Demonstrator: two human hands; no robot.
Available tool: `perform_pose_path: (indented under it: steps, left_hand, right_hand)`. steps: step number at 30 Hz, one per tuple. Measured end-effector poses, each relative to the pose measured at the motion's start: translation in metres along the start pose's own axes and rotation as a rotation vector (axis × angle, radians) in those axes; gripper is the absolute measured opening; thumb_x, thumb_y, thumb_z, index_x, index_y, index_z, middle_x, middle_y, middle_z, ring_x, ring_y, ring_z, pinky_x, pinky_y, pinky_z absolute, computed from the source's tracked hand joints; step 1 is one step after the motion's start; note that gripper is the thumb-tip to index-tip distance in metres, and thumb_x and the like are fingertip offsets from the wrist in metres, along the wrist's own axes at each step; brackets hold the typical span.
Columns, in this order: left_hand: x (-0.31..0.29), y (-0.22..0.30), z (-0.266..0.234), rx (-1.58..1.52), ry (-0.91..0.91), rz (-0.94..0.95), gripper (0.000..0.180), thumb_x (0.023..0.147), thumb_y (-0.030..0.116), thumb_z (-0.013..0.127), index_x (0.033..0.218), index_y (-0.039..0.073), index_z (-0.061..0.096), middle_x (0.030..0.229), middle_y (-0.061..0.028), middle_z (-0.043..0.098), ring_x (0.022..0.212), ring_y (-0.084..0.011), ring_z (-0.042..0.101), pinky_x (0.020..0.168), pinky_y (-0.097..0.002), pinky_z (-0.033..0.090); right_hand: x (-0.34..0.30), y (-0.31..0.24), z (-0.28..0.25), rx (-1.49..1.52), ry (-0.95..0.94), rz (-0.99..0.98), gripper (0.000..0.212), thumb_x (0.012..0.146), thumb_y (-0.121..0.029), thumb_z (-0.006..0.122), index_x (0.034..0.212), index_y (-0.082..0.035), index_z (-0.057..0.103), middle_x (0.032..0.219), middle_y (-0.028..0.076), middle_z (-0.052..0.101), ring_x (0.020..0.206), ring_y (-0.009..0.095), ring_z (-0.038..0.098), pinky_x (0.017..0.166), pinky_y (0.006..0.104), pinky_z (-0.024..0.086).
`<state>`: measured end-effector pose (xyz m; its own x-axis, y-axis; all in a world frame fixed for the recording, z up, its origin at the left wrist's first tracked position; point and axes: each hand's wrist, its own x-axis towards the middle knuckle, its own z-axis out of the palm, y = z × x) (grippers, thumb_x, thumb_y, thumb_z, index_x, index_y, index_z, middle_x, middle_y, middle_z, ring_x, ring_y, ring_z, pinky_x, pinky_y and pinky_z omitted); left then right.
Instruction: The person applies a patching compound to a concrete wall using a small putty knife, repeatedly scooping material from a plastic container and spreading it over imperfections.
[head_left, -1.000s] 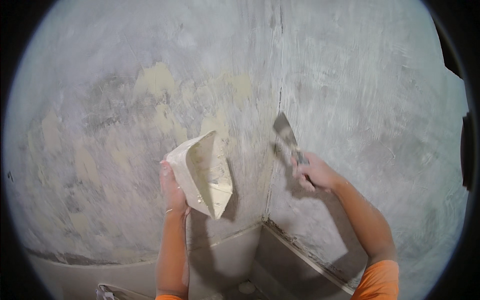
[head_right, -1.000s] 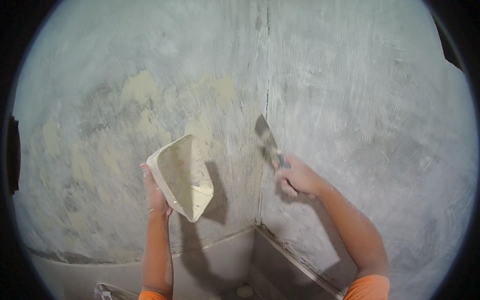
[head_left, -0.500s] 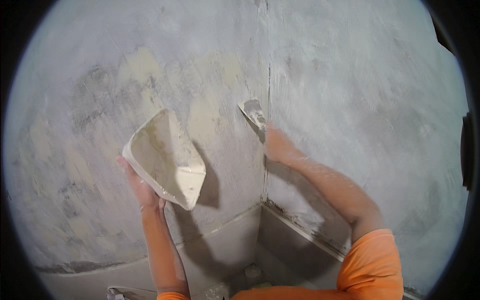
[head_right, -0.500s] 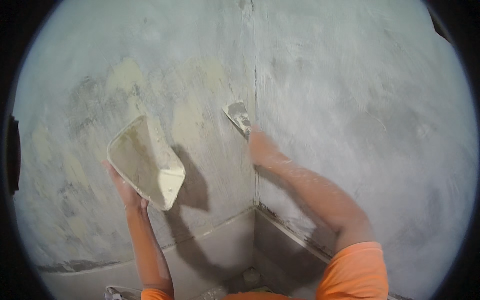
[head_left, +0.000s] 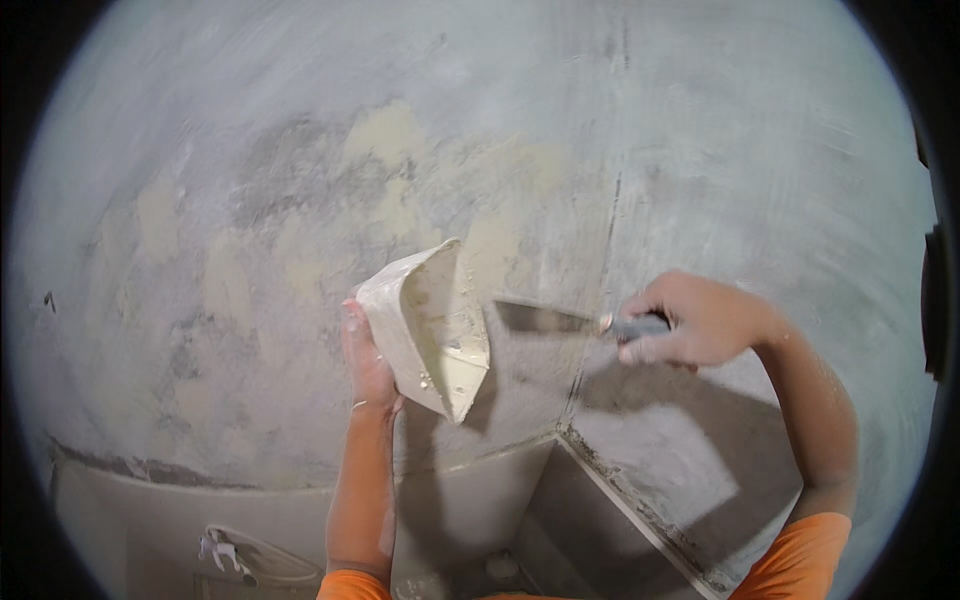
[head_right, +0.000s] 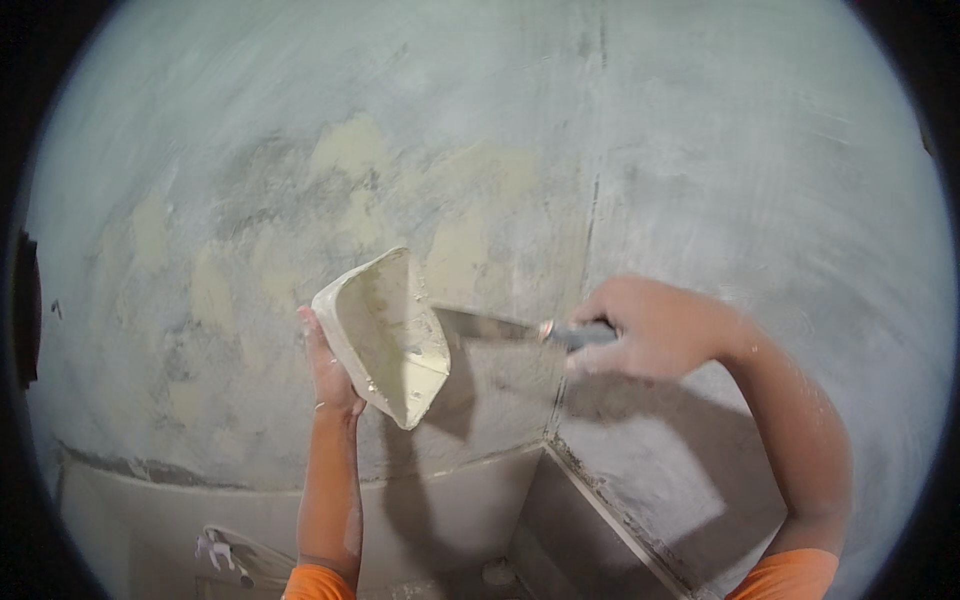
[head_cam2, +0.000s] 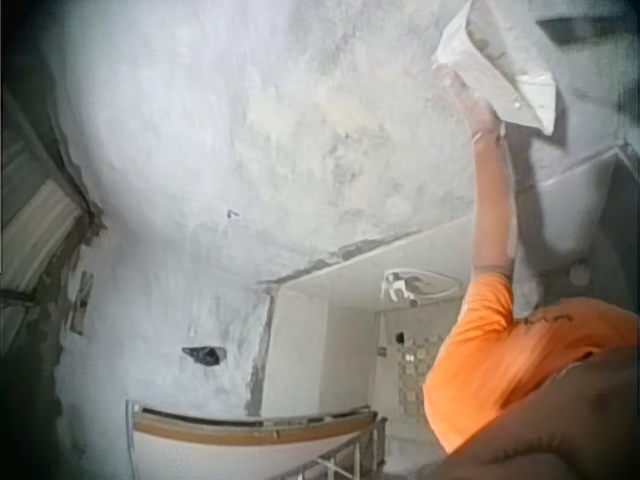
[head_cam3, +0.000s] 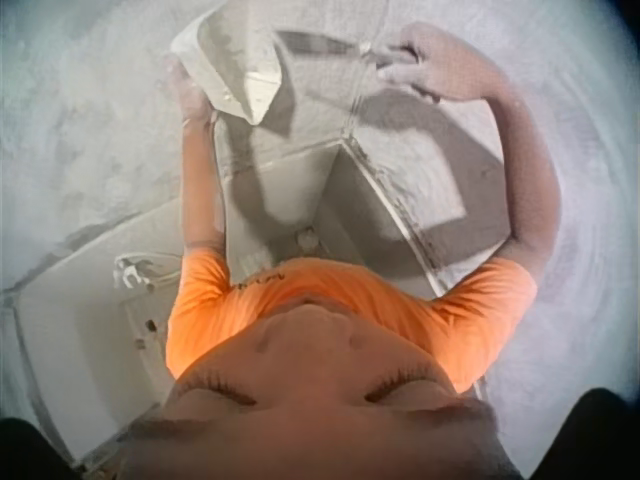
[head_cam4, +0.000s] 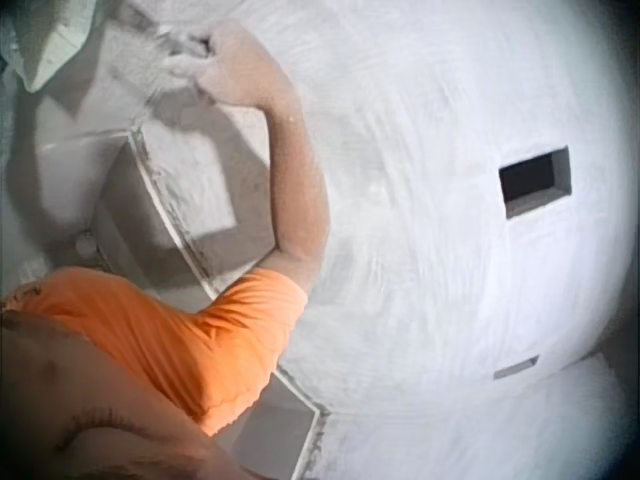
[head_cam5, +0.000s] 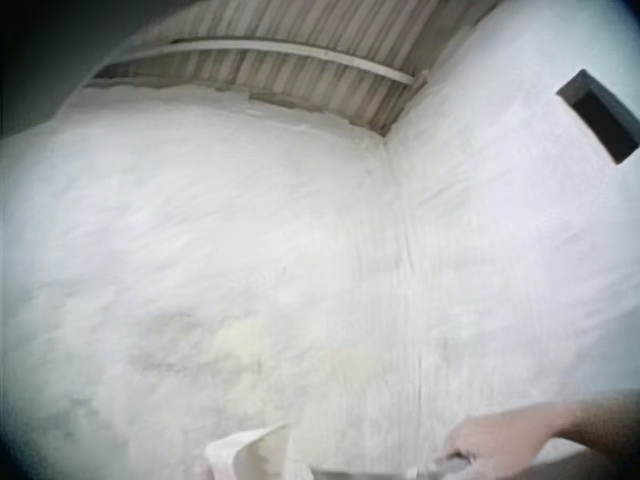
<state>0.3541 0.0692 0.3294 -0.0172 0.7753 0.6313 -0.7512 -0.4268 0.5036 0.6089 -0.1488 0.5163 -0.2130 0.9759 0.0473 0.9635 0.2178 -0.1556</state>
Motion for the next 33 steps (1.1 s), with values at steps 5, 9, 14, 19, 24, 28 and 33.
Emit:
perform_pose_path:
  steps: [5, 9, 14, 19, 24, 28, 33]
  left_hand:
    - [-0.002, -0.003, -0.016, 0.224, -0.074, 0.002, 0.072, 0.105, 0.066, 0.035, 0.138, 0.004, 0.050, 0.129, -0.0118, 0.061, 0.118, -0.0216, 0.061, 0.100, -0.0394, 0.052]
    - [-0.002, 0.000, -0.023, 0.361, -0.182, 0.052, 0.074, 0.102, 0.071, 0.037, 0.135, 0.006, 0.049, 0.127, -0.0101, 0.062, 0.116, -0.0210, 0.061, 0.100, -0.0385, 0.052]
    - [-0.001, -0.004, -0.034, 0.298, -0.267, 0.014, 0.076, 0.099, 0.073, 0.038, 0.141, 0.010, 0.046, 0.132, -0.0096, 0.058, 0.122, -0.0226, 0.057, 0.101, -0.0399, 0.052]
    - [-0.004, -0.002, -0.031, 0.302, -0.271, 0.013, 0.077, 0.100, 0.073, 0.036, 0.144, 0.011, 0.044, 0.137, -0.0095, 0.054, 0.126, -0.0239, 0.055, 0.104, -0.0422, 0.051]
    - [-0.006, -0.009, -0.029, 0.402, -0.295, 0.062, 0.076, 0.100, 0.073, 0.034, 0.143, 0.012, 0.045, 0.136, -0.0078, 0.054, 0.127, -0.0239, 0.054, 0.105, -0.0425, 0.050]
    - [-0.013, -0.011, -0.034, 0.190, -0.183, -0.004, 0.086, 0.094, 0.078, 0.044, 0.138, 0.004, 0.048, 0.127, -0.0102, 0.058, 0.118, -0.0212, 0.060, 0.099, -0.0384, 0.053]
    - [-0.016, -0.022, -0.032, 0.250, -0.289, 0.017, 0.089, 0.091, 0.081, 0.045, 0.137, 0.005, 0.047, 0.125, -0.0098, 0.058, 0.117, -0.0212, 0.061, 0.099, -0.0386, 0.054]
  right_hand:
    - [0.040, 0.005, 0.038, -0.307, 0.245, -0.353, 0.032, 0.095, -0.032, 0.066, 0.090, -0.001, 0.069, 0.066, 0.015, 0.060, 0.065, 0.032, 0.059, 0.070, 0.0428, 0.049]
    - [0.057, -0.036, 0.042, -0.450, 0.358, -0.212, 0.031, 0.095, -0.027, 0.061, 0.083, 0.001, 0.067, 0.073, 0.021, 0.064, 0.074, 0.040, 0.061, 0.075, 0.0493, 0.049]
    - [0.069, -0.066, 0.049, -0.447, 0.146, -0.269, 0.018, 0.087, -0.011, 0.059, 0.078, 0.003, 0.066, 0.074, 0.024, 0.065, 0.072, 0.044, 0.064, 0.065, 0.0514, 0.050]
    - [0.085, -0.071, 0.070, -0.466, 0.067, -0.321, 0.016, 0.084, -0.006, 0.058, 0.081, 0.003, 0.071, 0.081, 0.026, 0.069, 0.077, 0.042, 0.070, 0.065, 0.0480, 0.055]
    - [0.095, -0.065, 0.083, -0.486, -0.031, -0.234, 0.019, 0.085, -0.008, 0.059, 0.087, 0.005, 0.073, 0.086, 0.026, 0.071, 0.083, 0.040, 0.073, 0.071, 0.0457, 0.058]
    - [0.119, -0.029, 0.080, -0.282, -0.155, -0.242, 0.025, 0.085, -0.018, 0.064, 0.080, 0.006, 0.069, 0.076, 0.023, 0.069, 0.074, 0.038, 0.070, 0.068, 0.0443, 0.055]
    - [0.123, 0.007, 0.088, -0.046, -0.322, -0.066, 0.038, 0.087, -0.028, 0.070, 0.065, 0.001, 0.063, 0.060, 0.012, 0.060, 0.052, 0.026, 0.052, 0.055, 0.0382, 0.044]
